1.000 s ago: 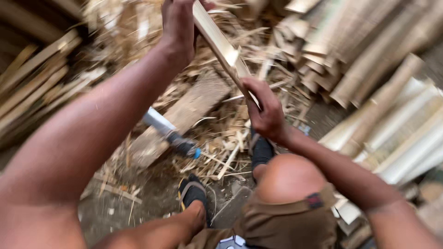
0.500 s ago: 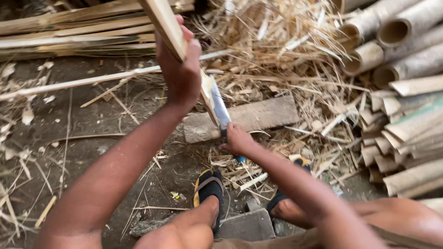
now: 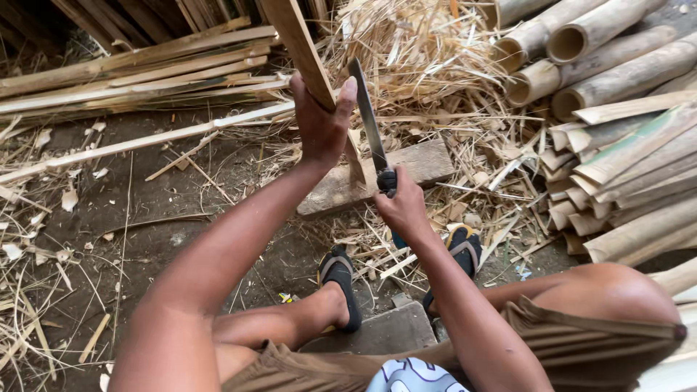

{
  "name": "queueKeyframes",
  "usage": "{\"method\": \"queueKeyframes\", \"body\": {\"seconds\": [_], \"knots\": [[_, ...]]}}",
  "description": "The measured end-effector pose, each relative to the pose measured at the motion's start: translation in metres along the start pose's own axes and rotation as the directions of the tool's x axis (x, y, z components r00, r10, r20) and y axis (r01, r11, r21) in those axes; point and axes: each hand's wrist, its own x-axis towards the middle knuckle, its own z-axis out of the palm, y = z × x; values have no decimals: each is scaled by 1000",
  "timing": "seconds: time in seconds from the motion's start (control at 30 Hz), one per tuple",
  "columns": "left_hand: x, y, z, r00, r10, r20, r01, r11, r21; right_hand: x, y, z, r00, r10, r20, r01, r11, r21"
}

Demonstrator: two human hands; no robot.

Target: The person sits on the ground and uses a machete to split bamboo poles into thin strips. They repeatedly strike the bamboo against a wooden block to separate the layers, then set the finished strips aside.

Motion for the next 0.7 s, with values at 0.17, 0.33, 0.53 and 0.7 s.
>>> {"method": "queueKeyframes", "body": {"seconds": [0.17,0.33,0.53,0.7], "knots": [[29,37,-14,930,355,-99,-335,926,176,-19,-22,-11,990,-66,122,80,991,-107],[50,74,-24,934,249,-256,-263,965,-21,-19,-11,-10,961,163,225,-118,973,-200],[46,79,-13,938,254,-236,-288,949,-125,-40,-23,-21,985,-155,71,159,986,-49],[33,96,-13,920,330,-211,-336,942,6,-18,1,2,991,-17,136,39,986,-160]]}}
